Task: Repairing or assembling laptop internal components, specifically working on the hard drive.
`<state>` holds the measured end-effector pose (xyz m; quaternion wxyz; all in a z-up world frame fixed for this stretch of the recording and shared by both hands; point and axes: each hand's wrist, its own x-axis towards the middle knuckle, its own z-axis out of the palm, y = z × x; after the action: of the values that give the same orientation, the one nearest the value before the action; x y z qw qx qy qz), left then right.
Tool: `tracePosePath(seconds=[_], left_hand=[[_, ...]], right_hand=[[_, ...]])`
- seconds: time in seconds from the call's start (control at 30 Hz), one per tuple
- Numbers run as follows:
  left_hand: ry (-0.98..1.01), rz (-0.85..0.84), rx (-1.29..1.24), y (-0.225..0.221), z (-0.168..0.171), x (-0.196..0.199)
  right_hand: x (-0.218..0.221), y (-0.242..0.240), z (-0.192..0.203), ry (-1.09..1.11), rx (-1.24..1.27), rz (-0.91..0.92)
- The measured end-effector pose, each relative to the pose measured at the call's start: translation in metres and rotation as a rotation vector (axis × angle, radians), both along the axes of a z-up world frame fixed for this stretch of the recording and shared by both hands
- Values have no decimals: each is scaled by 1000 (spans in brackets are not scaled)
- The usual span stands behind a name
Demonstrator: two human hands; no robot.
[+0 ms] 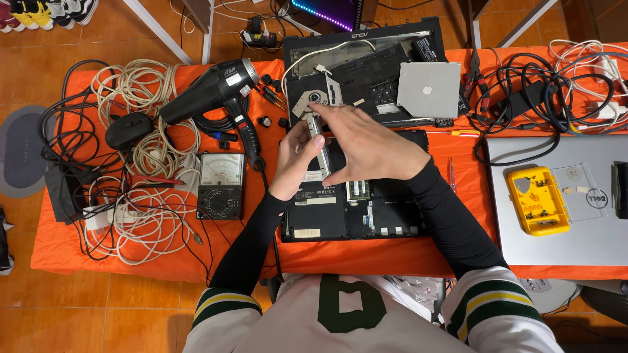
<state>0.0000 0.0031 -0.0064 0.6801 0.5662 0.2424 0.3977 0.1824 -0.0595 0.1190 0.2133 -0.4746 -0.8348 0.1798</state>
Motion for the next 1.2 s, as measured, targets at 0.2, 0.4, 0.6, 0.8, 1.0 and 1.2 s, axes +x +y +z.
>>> tracePosePath(seconds=[0.2,0.4,0.6,0.8,1.0,1.2], left_hand=[[-1,-1,-45,0,7,0],[30,18,-37,-1,5,1],[-2,16,-54,1,5,1],[-25,15,-36,-2,3,1],[-55,-26,-47,1,4,0],[2,-23,78,-9,10,0]], right_hand=[[9,-19,22,-76,123,-18],[27,-69,55,-124,271,-171],[72,-140,6,-266,301,-529],[93,-213,-78,-370,219,-891],[86,-244,-111,-330,253,-1101],[86,-268,-123,-300,248,-1227]])
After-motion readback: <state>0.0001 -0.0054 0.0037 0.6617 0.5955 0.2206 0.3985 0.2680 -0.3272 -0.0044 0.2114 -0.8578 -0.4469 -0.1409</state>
